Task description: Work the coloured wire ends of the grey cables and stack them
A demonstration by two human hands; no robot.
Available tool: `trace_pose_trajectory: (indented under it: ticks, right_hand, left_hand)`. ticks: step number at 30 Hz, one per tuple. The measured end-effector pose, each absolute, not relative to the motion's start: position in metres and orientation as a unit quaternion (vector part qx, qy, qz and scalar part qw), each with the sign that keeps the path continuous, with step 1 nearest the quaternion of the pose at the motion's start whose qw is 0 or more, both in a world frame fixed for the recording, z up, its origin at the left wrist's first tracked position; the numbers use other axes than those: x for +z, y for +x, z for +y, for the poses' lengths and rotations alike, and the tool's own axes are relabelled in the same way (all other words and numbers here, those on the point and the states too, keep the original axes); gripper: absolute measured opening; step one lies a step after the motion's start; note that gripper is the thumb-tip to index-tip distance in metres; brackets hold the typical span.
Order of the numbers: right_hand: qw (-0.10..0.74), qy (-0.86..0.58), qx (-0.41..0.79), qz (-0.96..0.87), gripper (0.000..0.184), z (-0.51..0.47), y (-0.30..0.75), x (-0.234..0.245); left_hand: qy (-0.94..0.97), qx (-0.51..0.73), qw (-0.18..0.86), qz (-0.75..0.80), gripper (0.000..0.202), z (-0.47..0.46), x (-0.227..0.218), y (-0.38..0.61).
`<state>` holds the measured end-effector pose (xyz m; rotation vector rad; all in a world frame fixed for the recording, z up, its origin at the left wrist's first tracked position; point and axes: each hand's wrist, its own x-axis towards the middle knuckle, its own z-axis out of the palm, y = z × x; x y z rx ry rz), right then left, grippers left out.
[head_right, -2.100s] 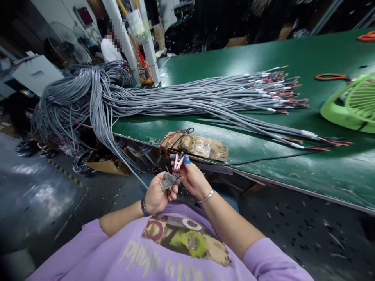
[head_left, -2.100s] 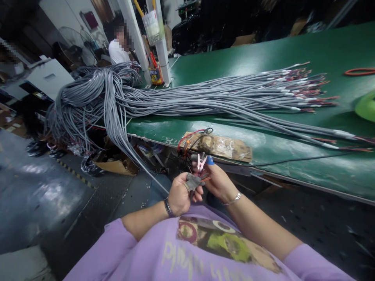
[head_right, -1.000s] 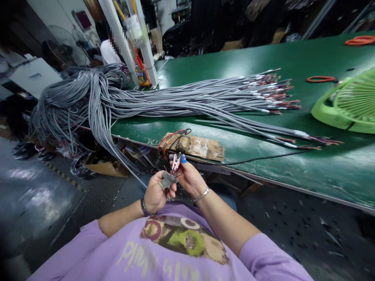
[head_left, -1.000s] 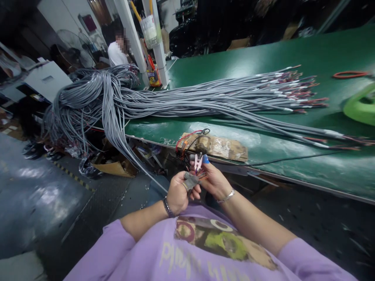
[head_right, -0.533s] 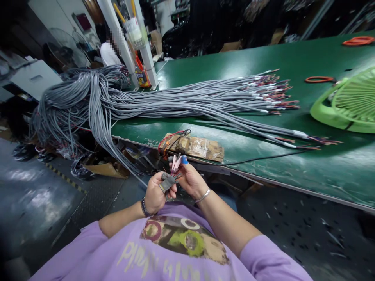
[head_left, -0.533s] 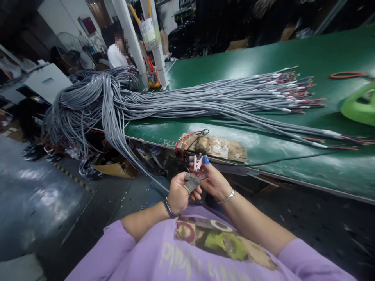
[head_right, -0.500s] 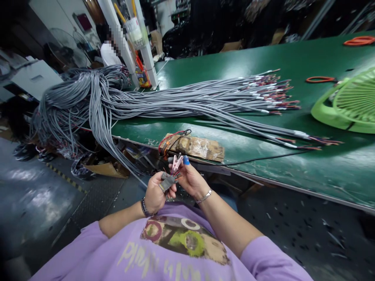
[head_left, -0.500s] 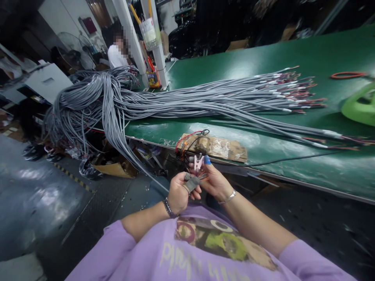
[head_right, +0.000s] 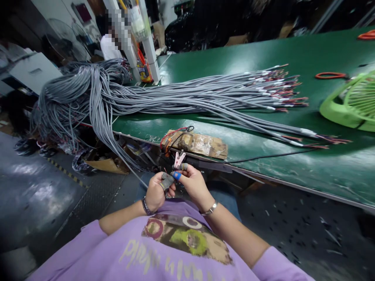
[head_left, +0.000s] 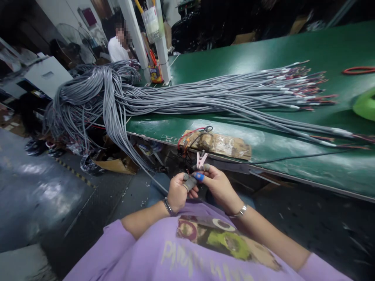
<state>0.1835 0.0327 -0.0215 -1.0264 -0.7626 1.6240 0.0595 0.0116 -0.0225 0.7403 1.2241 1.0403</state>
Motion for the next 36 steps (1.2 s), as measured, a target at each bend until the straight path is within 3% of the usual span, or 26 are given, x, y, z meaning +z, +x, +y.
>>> trace_pose_trajectory:
  ticks: [5, 12, 17, 27, 36]
  right_hand:
    - [0.51, -0.44, 0.673, -0.305, 0.029, 0.033, 0.182, -0.02]
    - [0.535, -0.415, 0.696, -0.24, 0.025, 0.033, 0.183, -0.025]
    - [0.56, -0.389, 0.705, -0.196, 0.022, 0.042, 0.191, -0.031]
    - [0.493, -0.319, 0.785, -0.195, 0.034, 0.065, 0.184, -0.024]
    - [0.51, -0.303, 0.785, -0.177, 0.022, 0.068, 0.181, -0.034]
  left_hand:
    - [0.295, 0.477, 0.632, 0.535, 0.042, 0.012, -0.021, 0.061]
    - [0.328, 0.407, 0.671, 0.527, 0.046, 0.009, -0.013, 0.061]
    - [0.296, 0.44, 0.681, 0.505, 0.048, 0.009, -0.003, 0.058]
    - [0.254, 0.436, 0.72, 0.477, 0.047, 0.018, 0.005, 0.065]
    - [0.255, 0.423, 0.721, 0.487, 0.044, 0.02, -0.002, 0.066]
